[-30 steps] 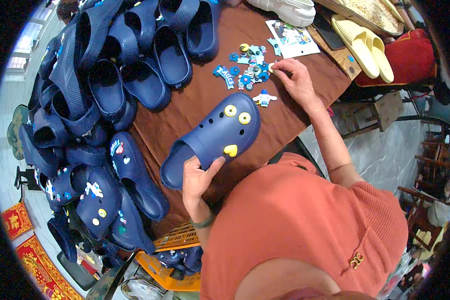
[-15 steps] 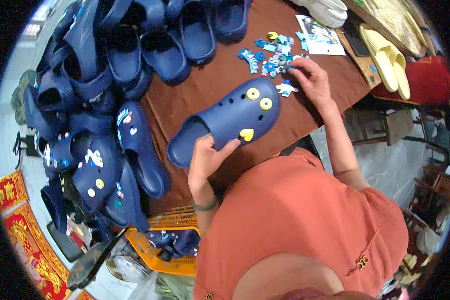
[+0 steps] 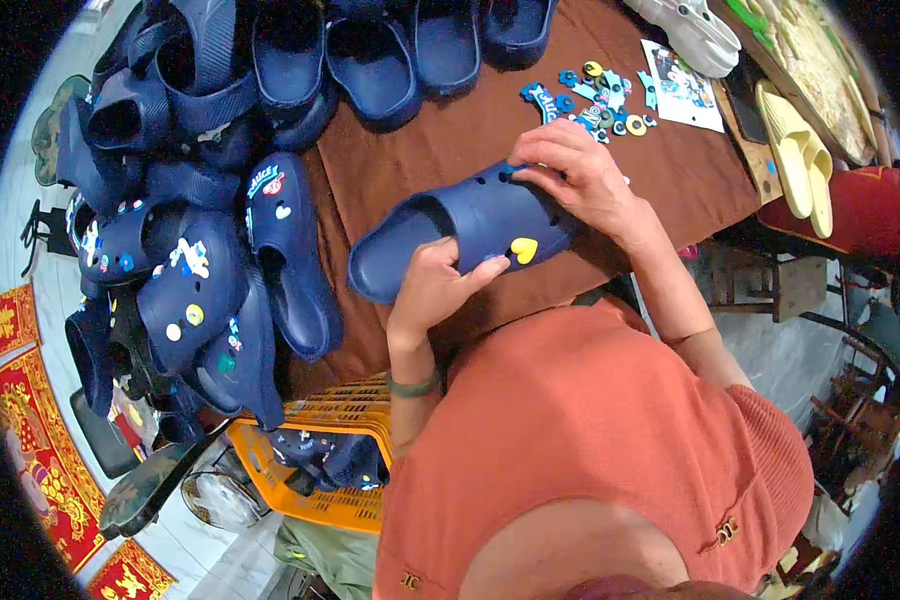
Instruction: Attaching decorative charms and pins to blue rubber clogs by pressing them into the holes.
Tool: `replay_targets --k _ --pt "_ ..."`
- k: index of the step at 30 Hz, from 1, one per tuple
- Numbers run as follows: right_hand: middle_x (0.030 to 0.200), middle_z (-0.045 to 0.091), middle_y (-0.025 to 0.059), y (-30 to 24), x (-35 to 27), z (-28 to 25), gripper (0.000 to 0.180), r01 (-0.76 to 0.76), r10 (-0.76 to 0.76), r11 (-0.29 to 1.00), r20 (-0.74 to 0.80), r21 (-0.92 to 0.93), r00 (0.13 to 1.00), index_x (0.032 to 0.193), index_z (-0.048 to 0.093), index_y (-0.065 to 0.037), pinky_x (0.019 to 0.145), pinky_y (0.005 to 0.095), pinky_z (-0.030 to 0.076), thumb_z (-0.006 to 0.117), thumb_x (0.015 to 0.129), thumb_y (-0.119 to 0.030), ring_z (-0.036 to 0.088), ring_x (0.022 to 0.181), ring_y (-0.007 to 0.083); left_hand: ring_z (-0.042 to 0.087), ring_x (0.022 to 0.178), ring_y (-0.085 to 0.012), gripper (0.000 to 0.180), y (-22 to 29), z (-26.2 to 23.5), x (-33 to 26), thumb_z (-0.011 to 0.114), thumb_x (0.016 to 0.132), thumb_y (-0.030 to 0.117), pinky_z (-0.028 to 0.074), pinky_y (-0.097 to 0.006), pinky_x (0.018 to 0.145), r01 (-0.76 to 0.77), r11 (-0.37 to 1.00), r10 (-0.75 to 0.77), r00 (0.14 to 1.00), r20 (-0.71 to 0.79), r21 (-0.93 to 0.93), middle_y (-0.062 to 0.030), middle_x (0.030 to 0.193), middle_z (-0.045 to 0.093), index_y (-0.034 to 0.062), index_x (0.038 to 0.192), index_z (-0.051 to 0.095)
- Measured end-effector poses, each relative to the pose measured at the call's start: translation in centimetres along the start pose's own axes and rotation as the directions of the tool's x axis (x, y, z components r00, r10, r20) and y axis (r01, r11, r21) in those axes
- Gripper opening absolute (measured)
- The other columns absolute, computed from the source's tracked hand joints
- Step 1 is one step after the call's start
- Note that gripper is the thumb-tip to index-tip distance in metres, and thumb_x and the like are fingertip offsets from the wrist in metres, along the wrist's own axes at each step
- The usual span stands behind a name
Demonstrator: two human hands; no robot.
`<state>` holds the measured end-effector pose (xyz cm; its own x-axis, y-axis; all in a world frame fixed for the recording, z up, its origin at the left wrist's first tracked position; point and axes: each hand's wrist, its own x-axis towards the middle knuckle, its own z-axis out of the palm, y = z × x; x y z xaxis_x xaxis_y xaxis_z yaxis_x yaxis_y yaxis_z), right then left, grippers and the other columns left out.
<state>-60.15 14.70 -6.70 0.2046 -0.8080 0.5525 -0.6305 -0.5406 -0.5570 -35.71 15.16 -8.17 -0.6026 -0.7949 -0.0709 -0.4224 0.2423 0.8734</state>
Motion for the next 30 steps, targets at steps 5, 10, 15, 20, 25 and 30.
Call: replay_targets --k 5,10,15,20,25,30 --pt "0.093 0.064 0.0063 -0.6 1.5 1.7 0.017 0.039 -0.038 0.999 0.056 -0.025 0.998 0.089 0.064 -0.007 0.085 0.0382 0.043 0.071 0.075 -0.014 0.058 0.092 0.0259 0.061 0.07 -0.0101 0.024 0.6 -0.1 0.0 0.075 0.078 0.018 0.049 -0.027 0.065 0.008 0.998 -0.007 1.0 0.022 -0.063 -0.0047 0.077 0.067 -0.0023 0.088 0.067" --pt "0.092 0.065 0.0044 -0.6 1.9 2.3 0.018 0.118 -0.119 0.993 0.074 0.023 0.99 0.092 0.066 -0.008 0.087 0.0372 0.042 0.07 0.075 -0.012 0.059 0.093 0.0238 0.06 0.067 -0.01 0.023 0.9 -0.2 0.1 0.076 0.077 0.017 0.048 -0.028 0.063 0.007 0.998 -0.005 1.0 0.028 -0.058 -0.0036 0.074 0.066 -0.0013 0.087 0.067" --pt "0.091 0.065 0.0035 -1.3 1.8 1.4 0.015 0.174 -0.165 0.983 0.128 -0.061 0.978 0.092 0.066 -0.008 0.092 0.0416 0.04 0.068 0.077 -0.011 0.059 0.093 0.0216 0.06 0.068 -0.0098 0.023 0.7 -0.3 0.2 0.076 0.077 0.017 0.049 -0.028 0.064 -0.012 0.995 0.016 0.999 0.04 -0.098 -0.0032 0.075 0.066 -0.0008 0.088 0.067" --pt "0.087 0.063 0.0027 -1.9 2.2 0.8 0.02 0.237 -0.19 0.958 0.265 -0.159 0.945 0.097 0.064 -0.01 0.101 0.0462 0.033 0.063 0.078 -0.015 0.059 0.093 0.0189 0.058 0.058 -0.0237 0.029 -0.5 0.1 0.3 0.075 0.078 0.026 0.046 -0.034 0.057 -0.071 0.989 0.073 0.997 0.011 -0.126 -0.0154 0.069 0.062 -0.0013 0.084 0.066" --pt "0.08 0.054 0.0029 -3.3 2.3 1.0 0.033 0.425 -0.283 0.823 0.376 -0.377 0.882 0.105 0.057 -0.002 0.105 0.0486 0.031 0.058 0.075 -0.015 0.057 0.086 0.0178 0.058 0.059 -0.0238 0.03 0.4 -0.2 0.5 0.074 0.078 0.027 0.045 -0.034 0.057 -0.029 0.986 0.039 0.997 0.06 -0.165 -0.0147 0.069 0.062 -0.0008 0.083 0.065" --pt "0.081 0.058 0.0053 -3.0 2.2 1.3 0.03 0.309 -0.226 0.906 0.29 -0.288 0.93 0.107 0.059 -0.004 0.104 0.0485 0.031 0.058 0.078 -0.014 0.06 0.087 0.0203 0.063 0.077 -0.012 0.025 0.0 -0.6 0.6 0.073 0.08 0.02 0.049 -0.029 0.071 0.044 0.995 -0.03 0.988 0.15 -0.087 -0.0057 0.084 0.069 0.0 0.094 0.068"
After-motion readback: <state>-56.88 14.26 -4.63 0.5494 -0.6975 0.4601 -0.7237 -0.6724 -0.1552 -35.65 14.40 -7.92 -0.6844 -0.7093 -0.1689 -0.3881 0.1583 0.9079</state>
